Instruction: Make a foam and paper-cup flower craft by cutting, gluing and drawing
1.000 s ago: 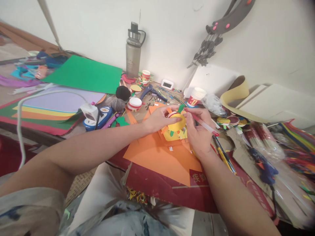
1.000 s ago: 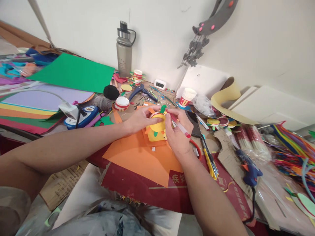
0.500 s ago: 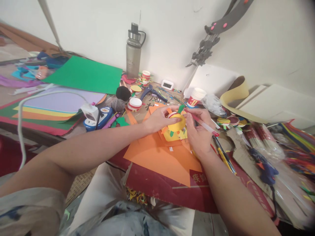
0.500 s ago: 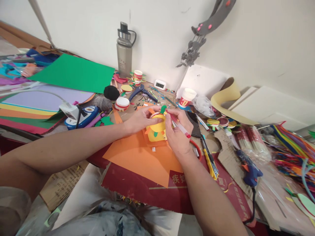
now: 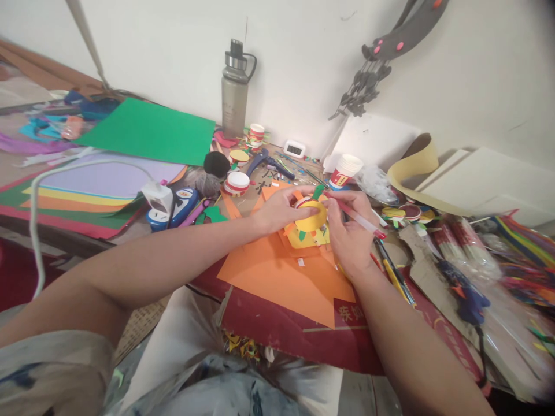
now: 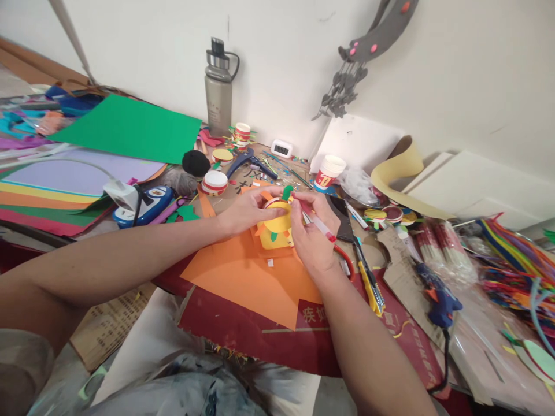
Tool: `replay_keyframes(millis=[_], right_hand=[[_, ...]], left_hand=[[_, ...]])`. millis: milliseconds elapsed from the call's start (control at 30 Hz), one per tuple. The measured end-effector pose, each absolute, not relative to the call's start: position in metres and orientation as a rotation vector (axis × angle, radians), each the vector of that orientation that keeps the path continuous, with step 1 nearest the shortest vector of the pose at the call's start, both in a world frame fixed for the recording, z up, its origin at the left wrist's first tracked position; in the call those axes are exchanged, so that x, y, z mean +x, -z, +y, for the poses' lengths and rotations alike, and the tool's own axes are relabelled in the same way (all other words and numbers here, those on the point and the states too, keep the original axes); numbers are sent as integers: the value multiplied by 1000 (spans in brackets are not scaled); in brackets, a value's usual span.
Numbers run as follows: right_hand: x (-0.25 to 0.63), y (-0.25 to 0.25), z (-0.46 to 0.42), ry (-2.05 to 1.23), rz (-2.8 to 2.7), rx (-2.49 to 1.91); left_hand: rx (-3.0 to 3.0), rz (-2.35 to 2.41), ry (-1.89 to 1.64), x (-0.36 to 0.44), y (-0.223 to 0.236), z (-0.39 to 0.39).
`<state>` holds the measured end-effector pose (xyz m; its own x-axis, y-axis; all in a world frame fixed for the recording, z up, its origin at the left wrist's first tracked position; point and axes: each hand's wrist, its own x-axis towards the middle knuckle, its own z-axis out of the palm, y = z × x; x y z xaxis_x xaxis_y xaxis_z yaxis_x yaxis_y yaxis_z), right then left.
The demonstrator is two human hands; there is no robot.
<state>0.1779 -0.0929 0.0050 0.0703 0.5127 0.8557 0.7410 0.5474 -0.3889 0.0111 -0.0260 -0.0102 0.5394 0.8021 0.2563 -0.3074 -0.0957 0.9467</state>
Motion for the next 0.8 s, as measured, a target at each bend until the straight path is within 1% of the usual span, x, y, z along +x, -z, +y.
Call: replay_keyframes(millis=[800], right_hand=[[179,-5,-94,229,-1559,-1092]], left_hand=[[1337,457,-979,12,10,-25]])
